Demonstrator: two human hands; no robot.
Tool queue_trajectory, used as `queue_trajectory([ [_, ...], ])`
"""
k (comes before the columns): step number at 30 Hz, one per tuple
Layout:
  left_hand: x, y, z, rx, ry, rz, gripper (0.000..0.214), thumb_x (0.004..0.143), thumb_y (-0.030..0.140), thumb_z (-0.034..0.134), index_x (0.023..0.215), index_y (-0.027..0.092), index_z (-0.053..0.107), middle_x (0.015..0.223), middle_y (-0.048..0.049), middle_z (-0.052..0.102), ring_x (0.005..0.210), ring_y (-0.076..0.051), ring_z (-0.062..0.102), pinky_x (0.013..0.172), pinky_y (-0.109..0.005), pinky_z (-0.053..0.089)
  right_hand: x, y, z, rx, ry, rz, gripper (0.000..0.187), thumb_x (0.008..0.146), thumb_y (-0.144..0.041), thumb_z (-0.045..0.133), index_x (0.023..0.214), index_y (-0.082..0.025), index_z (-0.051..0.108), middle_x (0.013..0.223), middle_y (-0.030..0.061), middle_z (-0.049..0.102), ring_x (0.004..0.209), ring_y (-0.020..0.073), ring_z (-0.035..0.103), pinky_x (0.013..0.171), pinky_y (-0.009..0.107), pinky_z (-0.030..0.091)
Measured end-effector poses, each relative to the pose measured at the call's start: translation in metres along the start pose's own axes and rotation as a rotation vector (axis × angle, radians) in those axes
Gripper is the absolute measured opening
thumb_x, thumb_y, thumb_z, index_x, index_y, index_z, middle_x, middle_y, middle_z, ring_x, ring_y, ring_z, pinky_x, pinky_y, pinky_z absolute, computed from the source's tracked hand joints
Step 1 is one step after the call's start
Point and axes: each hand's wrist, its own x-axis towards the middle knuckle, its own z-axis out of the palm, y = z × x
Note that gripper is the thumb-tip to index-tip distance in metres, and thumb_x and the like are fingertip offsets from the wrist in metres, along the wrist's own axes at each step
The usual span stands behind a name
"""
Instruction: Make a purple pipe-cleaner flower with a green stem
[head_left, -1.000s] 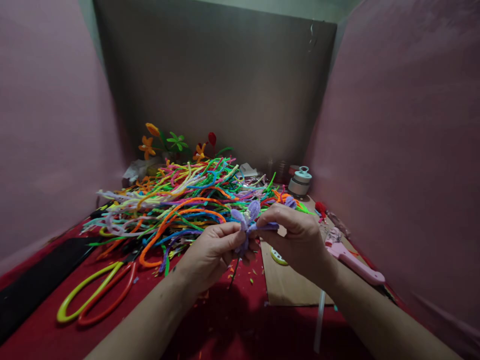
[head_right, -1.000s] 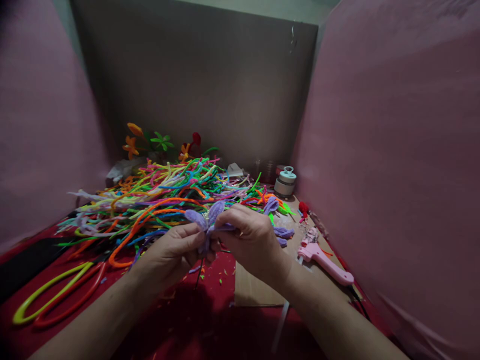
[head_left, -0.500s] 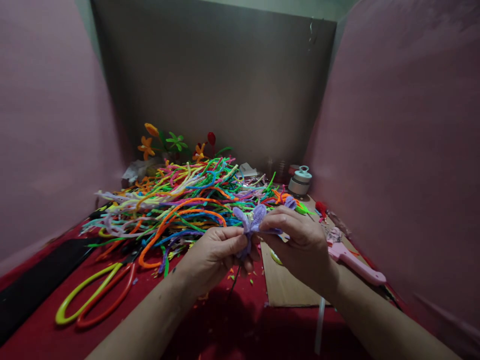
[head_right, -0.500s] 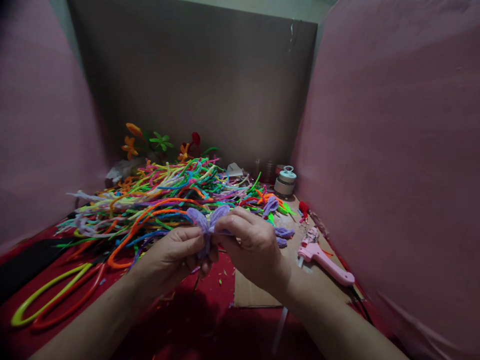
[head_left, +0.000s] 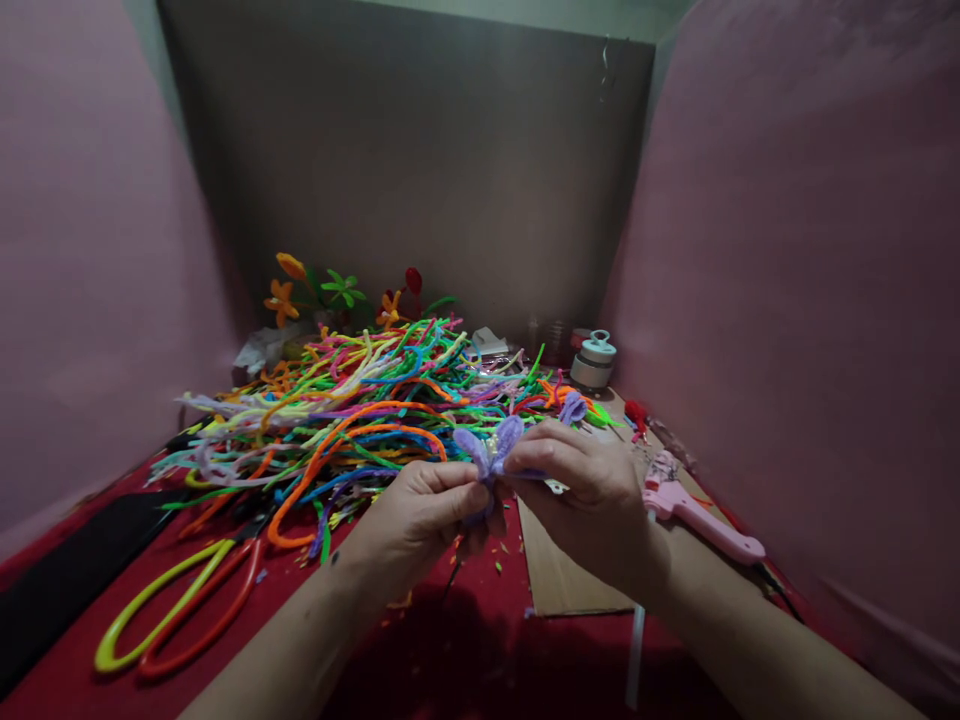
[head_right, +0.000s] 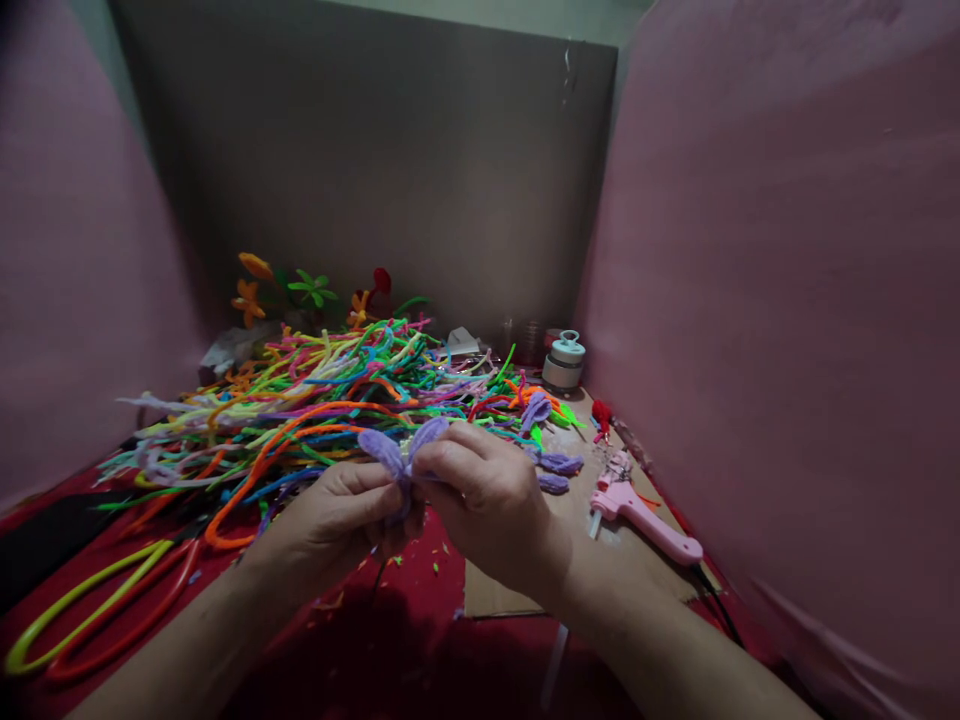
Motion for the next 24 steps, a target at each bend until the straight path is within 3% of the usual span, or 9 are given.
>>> queue_trajectory([
  [6,0.001,-0.002,-0.001,-0.04,-0.01,-0.002,0.022,0.069,0.032,0.069,0.065,0.011,0.068,0.057,-0.0056,0.061,0.045,-0.009,0.051,0.043,-0.018,0.038,-0.007,0.0,0.003,0.028,-0.021,0.006,0.015,0.082,-0.009,0.048,0.08,-0.02,0.058,0.072,0.0029,0.058,0.065,0.0125,0.054,0.056,0.025,0.044],
  [9,0.001,-0.003,-0.003,-0.078,-0.031,-0.012,0.022,0.069,0.032,0.069,0.067,0.01,0.068,0.058,-0.0065,0.062,0.045,-0.01,0.053,0.043,-0.018,0.038,-0.011,-0.003,0.006,0.055,0.038,0.018,0.015,0.08,-0.008,0.051,0.085,-0.022,0.056,0.073,0.0018,0.058,0.066,0.0128,0.055,0.058,0.026,0.045],
  [14,0.0,-0.001,-0.003,-0.155,-0.011,0.045,0.023,0.068,0.033,0.07,0.068,0.011,0.068,0.058,-0.0058,0.062,0.045,-0.011,0.054,0.043,-0.019,0.04,-0.017,-0.007,0.011,0.267,0.209,0.293,0.027,0.075,-0.015,0.063,0.096,-0.024,0.049,0.074,-0.0005,0.057,0.064,0.0118,0.054,0.059,0.026,0.047],
  [19,0.0,-0.001,-0.002,-0.123,-0.028,0.084,0.022,0.07,0.032,0.068,0.067,0.01,0.069,0.059,-0.006,0.062,0.048,-0.011,0.055,0.047,-0.02,0.041,-0.012,-0.007,0.017,0.736,0.037,0.549,0.009,0.077,-0.023,0.062,0.081,-0.02,0.055,0.068,-0.0012,0.056,0.06,0.0111,0.055,0.054,0.025,0.047],
  [24,0.0,-0.002,-0.002,-0.03,-0.037,0.096,0.018,0.073,0.029,0.065,0.07,0.012,0.071,0.058,-0.006,0.063,0.051,-0.013,0.056,0.051,-0.023,0.044,-0.006,-0.007,0.018,1.089,-0.124,0.696,0.014,0.077,-0.033,0.061,0.074,-0.019,0.059,0.059,-0.0021,0.056,0.05,0.0118,0.056,0.049,0.027,0.049],
])
